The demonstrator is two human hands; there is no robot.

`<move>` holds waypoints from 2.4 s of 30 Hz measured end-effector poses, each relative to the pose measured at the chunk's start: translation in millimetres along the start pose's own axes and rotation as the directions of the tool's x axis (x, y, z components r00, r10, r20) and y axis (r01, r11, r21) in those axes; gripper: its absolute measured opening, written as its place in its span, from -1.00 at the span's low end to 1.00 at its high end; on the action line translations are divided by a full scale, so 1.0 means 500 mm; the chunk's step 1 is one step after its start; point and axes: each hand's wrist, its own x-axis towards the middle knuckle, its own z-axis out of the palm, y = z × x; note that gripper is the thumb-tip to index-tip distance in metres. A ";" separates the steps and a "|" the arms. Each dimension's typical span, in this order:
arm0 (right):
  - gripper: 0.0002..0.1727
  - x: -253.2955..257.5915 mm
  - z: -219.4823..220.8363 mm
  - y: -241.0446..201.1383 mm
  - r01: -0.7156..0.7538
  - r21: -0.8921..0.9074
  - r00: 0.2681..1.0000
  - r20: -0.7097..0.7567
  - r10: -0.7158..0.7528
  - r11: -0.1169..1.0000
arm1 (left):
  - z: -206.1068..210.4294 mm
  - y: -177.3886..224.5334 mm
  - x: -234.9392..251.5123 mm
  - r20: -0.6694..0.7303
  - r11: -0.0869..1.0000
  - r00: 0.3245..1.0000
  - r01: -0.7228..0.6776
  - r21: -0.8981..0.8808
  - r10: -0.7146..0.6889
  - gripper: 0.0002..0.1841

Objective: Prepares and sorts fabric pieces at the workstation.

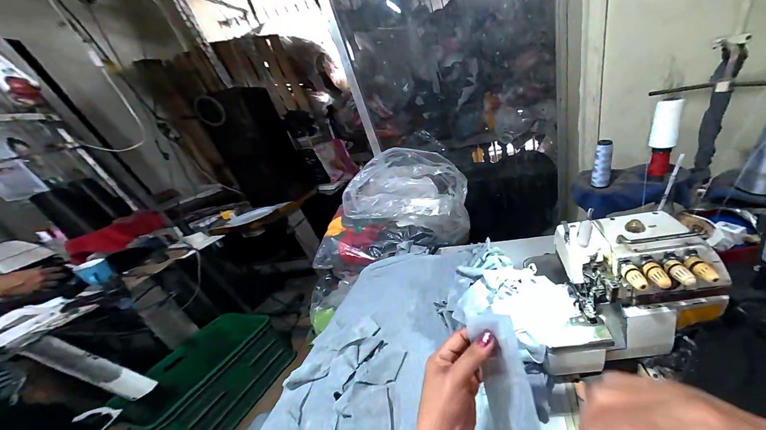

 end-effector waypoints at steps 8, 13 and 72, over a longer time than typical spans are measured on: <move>-0.71 0.007 -0.021 0.100 -0.154 -0.229 0.978 -0.175 0.115 0.961 | 0.094 -0.032 -0.050 0.228 0.959 0.932 -0.274 -0.069 0.283 -0.86; -0.74 -0.012 -0.042 0.084 -0.173 -0.272 0.969 -0.221 0.113 0.947 | 0.118 -0.057 -0.046 0.258 0.953 0.918 -0.292 -0.079 0.302 -0.85; -0.81 -0.053 0.308 0.196 -0.231 0.151 0.845 -0.459 0.275 0.961 | -0.093 -0.162 -0.153 -0.236 0.960 0.952 -0.135 0.245 0.194 -0.59</move>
